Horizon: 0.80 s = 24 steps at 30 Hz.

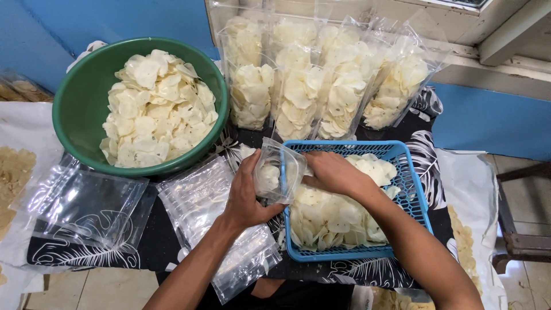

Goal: Manually packaging chips into small plastic bags using a small cup as a scoop

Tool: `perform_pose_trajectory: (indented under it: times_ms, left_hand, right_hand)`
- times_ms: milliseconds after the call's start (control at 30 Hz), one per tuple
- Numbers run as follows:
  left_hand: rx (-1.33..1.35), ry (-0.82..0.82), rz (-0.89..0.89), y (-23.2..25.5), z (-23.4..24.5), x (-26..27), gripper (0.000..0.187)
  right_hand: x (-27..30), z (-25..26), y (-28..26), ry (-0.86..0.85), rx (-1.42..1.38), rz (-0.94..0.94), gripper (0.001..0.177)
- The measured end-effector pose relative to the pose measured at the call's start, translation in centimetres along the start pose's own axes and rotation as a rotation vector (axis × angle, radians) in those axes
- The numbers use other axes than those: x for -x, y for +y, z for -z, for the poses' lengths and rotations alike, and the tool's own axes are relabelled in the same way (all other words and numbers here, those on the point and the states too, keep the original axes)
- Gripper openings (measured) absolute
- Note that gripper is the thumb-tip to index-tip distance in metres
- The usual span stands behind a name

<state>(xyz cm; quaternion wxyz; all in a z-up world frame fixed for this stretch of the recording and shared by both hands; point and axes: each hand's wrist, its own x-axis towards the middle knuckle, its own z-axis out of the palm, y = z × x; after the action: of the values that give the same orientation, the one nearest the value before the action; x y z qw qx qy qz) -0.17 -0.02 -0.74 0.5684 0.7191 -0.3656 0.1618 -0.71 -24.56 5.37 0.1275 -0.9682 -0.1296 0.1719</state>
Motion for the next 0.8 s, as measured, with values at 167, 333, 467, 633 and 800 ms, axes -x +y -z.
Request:
perform_pose_trajectory:
  times_ms: [167,333,467,633,800]
  left_hand:
    - [0.005,0.054,-0.049,0.1,-0.3,-0.1,0.107]
    - [0.062,0.152,-0.089,-0.7,-0.8,1.1,0.116]
    - [0.044,0.096,-0.11,0.5,-0.6,0.0,0.114]
    - [0.034,0.074,-0.093,0.6,-0.4,0.1,0.112]
    - [0.034,0.082,-0.1,0.4,-0.4,0.2,0.112]
  right_hand:
    - [-0.3,-0.1,-2.2,0.085,-0.01,0.057,0.021]
    - [-0.2,-0.1,-1.7,0.098,-0.056,0.122,0.016]
    - [1.0,2.1,-2.5,0.132,-0.092,0.1,0.02]
    - [2.9,5.2,-4.0,0.354,-0.273,0.041,0.025]
    - [2.6,4.8,-3.3,0.669,-0.384,0.159,0.011]
